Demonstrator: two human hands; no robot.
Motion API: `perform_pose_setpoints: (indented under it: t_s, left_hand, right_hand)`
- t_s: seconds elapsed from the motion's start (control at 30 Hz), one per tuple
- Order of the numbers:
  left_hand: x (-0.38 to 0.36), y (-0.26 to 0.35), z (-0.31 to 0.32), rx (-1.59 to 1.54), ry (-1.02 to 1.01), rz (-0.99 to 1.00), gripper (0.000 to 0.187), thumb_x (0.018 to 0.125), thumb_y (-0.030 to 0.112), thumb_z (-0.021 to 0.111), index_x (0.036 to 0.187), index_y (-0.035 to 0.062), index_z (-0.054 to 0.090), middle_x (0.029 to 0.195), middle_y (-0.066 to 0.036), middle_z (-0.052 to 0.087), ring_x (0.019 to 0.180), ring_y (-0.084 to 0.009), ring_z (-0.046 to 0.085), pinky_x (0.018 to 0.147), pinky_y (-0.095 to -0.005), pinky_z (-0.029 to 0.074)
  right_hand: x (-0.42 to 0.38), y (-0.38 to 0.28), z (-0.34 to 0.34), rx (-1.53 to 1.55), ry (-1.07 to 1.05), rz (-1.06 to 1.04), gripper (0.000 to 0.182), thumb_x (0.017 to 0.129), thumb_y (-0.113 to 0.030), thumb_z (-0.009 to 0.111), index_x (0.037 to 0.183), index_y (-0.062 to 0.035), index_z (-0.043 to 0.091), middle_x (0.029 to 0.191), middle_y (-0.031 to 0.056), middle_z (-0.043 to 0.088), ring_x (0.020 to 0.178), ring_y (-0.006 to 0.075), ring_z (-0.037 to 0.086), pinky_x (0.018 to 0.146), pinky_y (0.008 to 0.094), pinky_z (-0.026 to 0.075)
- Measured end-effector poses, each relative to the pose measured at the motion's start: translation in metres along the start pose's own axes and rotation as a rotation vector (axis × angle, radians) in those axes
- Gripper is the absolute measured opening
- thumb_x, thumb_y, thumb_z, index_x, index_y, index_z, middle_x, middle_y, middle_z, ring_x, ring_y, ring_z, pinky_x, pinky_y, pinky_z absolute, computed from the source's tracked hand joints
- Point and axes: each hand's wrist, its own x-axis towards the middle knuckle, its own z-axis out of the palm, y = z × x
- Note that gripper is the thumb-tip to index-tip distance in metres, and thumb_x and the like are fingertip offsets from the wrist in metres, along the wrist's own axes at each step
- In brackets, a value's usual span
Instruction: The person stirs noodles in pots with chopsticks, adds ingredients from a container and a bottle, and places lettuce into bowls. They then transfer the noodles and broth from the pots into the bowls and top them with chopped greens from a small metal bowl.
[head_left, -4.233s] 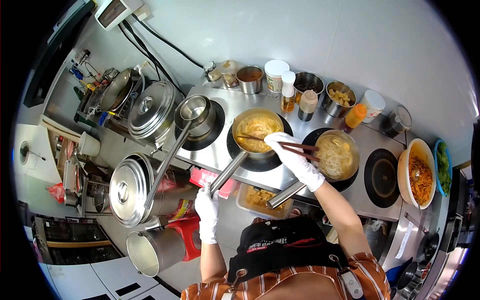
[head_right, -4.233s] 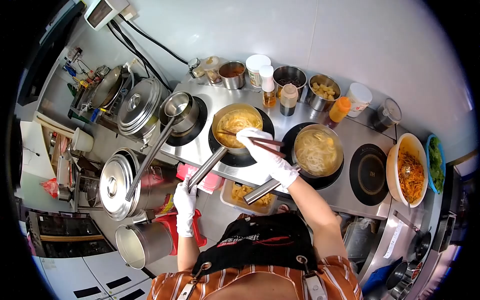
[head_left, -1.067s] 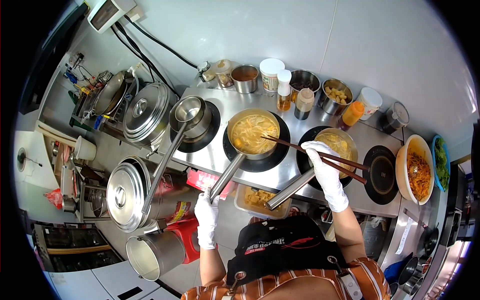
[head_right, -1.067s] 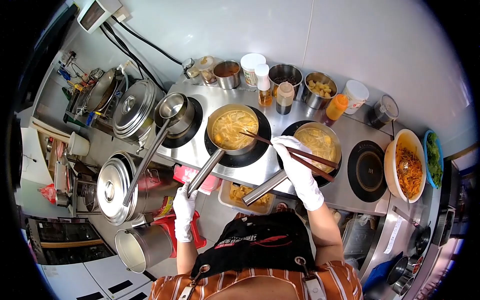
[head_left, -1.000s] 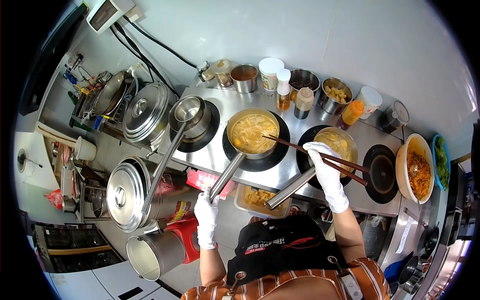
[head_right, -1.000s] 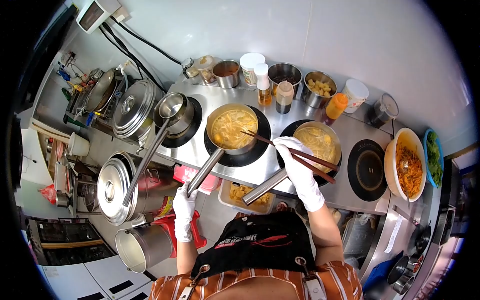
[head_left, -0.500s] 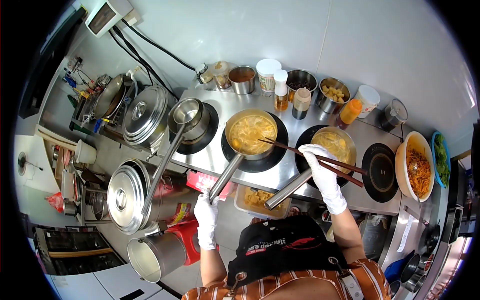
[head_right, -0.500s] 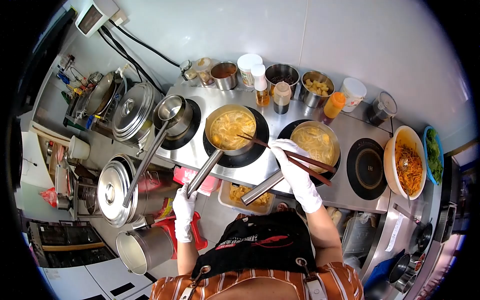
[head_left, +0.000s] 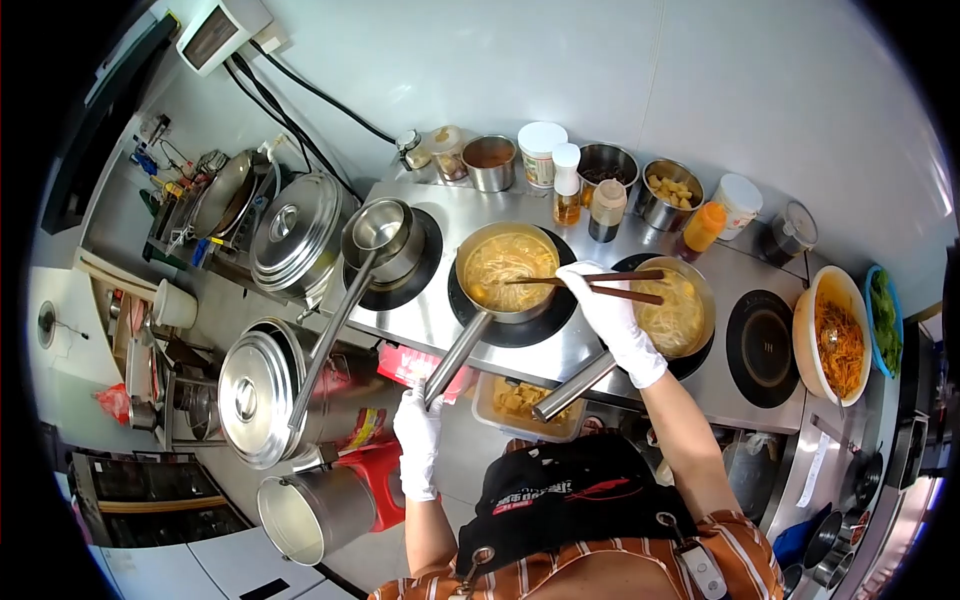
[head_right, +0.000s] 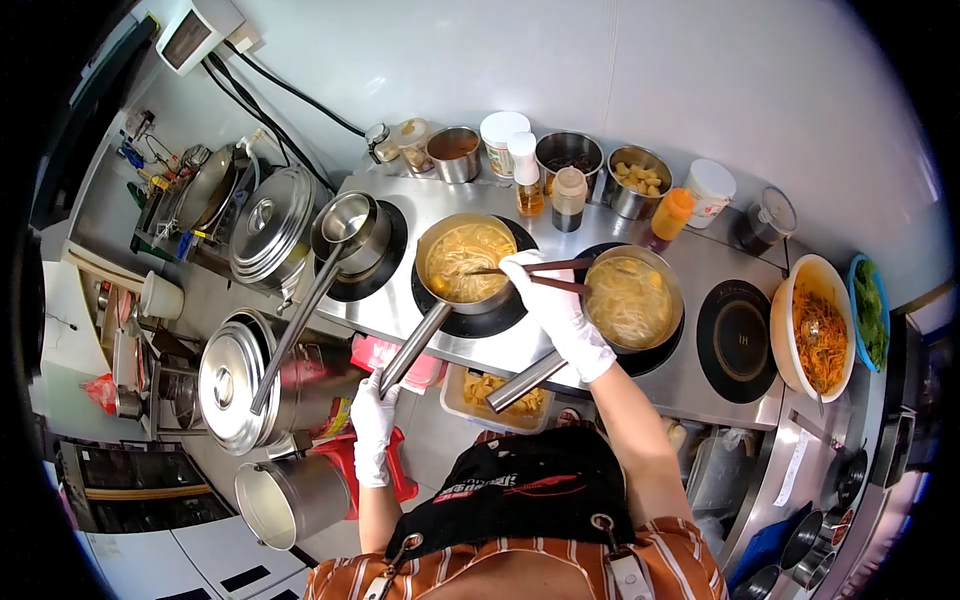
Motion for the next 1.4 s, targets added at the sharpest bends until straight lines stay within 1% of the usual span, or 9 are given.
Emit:
perform_pose_setpoints:
  t_s: [0.47, 0.6, 0.7, 0.83, 0.93, 1.0, 1.07, 1.2, 1.4]
  left_hand:
    - [-0.001, 0.003, -0.002, 0.021, 0.003, 0.029, 0.047, 0.081, 0.022, 0.072, 0.122, 0.0035, 0.06, 0.091, -0.013, 0.063, 0.08, -0.03, 0.064, 0.072, -0.0376, 0.051]
    - [0.0, 0.007, -0.004, -0.02, -0.07, -0.04, 0.048, 0.078, 0.019, 0.074, 0.121, 0.0008, 0.06, 0.097, -0.017, 0.062, 0.085, -0.0347, 0.062, 0.075, -0.041, 0.05]
    - [0.0, 0.018, -0.004, 0.056, 0.152, 0.105, 0.052, 0.079, 0.019, 0.073, 0.124, -0.0012, 0.056, 0.117, -0.023, 0.058, 0.104, -0.0393, 0.056, 0.09, -0.0443, 0.045]
    - [-0.004, 0.062, -0.006, -0.138, 0.275, 0.233, 0.042, 0.083, 0.009, 0.07, 0.122, 0.0012, 0.059, 0.113, -0.02, 0.061, 0.102, -0.0368, 0.059, 0.088, -0.0411, 0.048]
    - [-0.013, 0.089, 0.012, -0.513, -0.031, 0.225, 0.04, 0.083, 0.008, 0.07, 0.121, 0.0023, 0.06, 0.107, -0.019, 0.064, 0.096, -0.0342, 0.062, 0.085, -0.0395, 0.05]
    - [-0.017, 0.104, 0.028, -0.462, -0.182, 0.296, 0.04, 0.085, 0.017, 0.07, 0.12, 0.0011, 0.061, 0.106, -0.019, 0.065, 0.096, -0.0343, 0.064, 0.084, -0.0377, 0.05]
    - [-0.026, 0.115, 0.045, -0.475, -0.261, 0.377, 0.038, 0.088, 0.016, 0.069, 0.121, -0.0016, 0.06, 0.096, -0.013, 0.064, 0.082, -0.021, 0.062, 0.077, -0.0312, 0.05]
    - [-0.03, 0.146, 0.039, -0.408, -0.465, 0.368, 0.047, 0.085, 0.027, 0.071, 0.124, 0.0032, 0.059, 0.1, -0.018, 0.066, 0.09, -0.0306, 0.066, 0.074, -0.0361, 0.052]
    - [-0.03, 0.148, 0.043, -0.322, -0.459, 0.393, 0.046, 0.083, 0.024, 0.072, 0.124, 0.0066, 0.06, 0.098, -0.017, 0.067, 0.084, -0.0326, 0.067, 0.071, -0.0375, 0.052]
  right_hand:
    - [-0.004, -0.003, -0.008, 0.007, 0.066, 0.012, 0.012, 0.089, -0.007, 0.061, 0.094, 0.0019, 0.067, 0.092, 0.0116, 0.069, 0.085, 0.0206, 0.066, 0.078, 0.0286, 0.051]
    - [-0.021, -0.044, -0.055, 0.01, 0.196, 0.003, 0.013, 0.089, -0.008, 0.063, 0.092, 0.0033, 0.068, 0.09, 0.0101, 0.07, 0.085, 0.0186, 0.066, 0.079, 0.0292, 0.05]
    - [-0.053, -0.073, -0.105, -0.068, 0.371, -0.001, 0.013, 0.09, -0.006, 0.06, 0.092, 0.0035, 0.068, 0.094, 0.0113, 0.07, 0.089, 0.0206, 0.065, 0.085, 0.0315, 0.05]
    - [-0.101, -0.061, -0.177, -0.137, 0.553, 0.002, 0.015, 0.092, -0.006, 0.057, 0.091, 0.0029, 0.069, 0.094, 0.0121, 0.069, 0.092, 0.0207, 0.064, 0.086, 0.0332, 0.049]
    - [-0.128, -0.071, -0.204, -0.261, 0.597, 0.154, 0.016, 0.093, -0.008, 0.056, 0.091, 0.0028, 0.068, 0.092, 0.0094, 0.068, 0.086, 0.0169, 0.063, 0.082, 0.0295, 0.049]
    - [-0.141, -0.071, -0.21, -0.316, 0.592, 0.253, 0.016, 0.093, -0.01, 0.058, 0.089, 0.0013, 0.069, 0.082, 0.0061, 0.067, 0.077, 0.0134, 0.062, 0.075, 0.0275, 0.049]
    - [-0.146, -0.073, -0.207, -0.354, 0.522, 0.311, 0.017, 0.092, -0.012, 0.059, 0.087, 0.0008, 0.069, 0.078, 0.0045, 0.067, 0.072, 0.0115, 0.061, 0.071, 0.0267, 0.049]
    - [-0.142, -0.035, -0.184, -0.221, 0.439, 0.256, 0.011, 0.087, -0.009, 0.065, 0.089, 0.0013, 0.069, 0.083, 0.0088, 0.069, 0.078, 0.0156, 0.065, 0.075, 0.0274, 0.05]
    - [-0.138, -0.002, -0.183, -0.228, 0.539, 0.164, 0.009, 0.087, -0.004, 0.063, 0.091, 0.0024, 0.069, 0.091, 0.0118, 0.07, 0.084, 0.0202, 0.066, 0.08, 0.0295, 0.05]
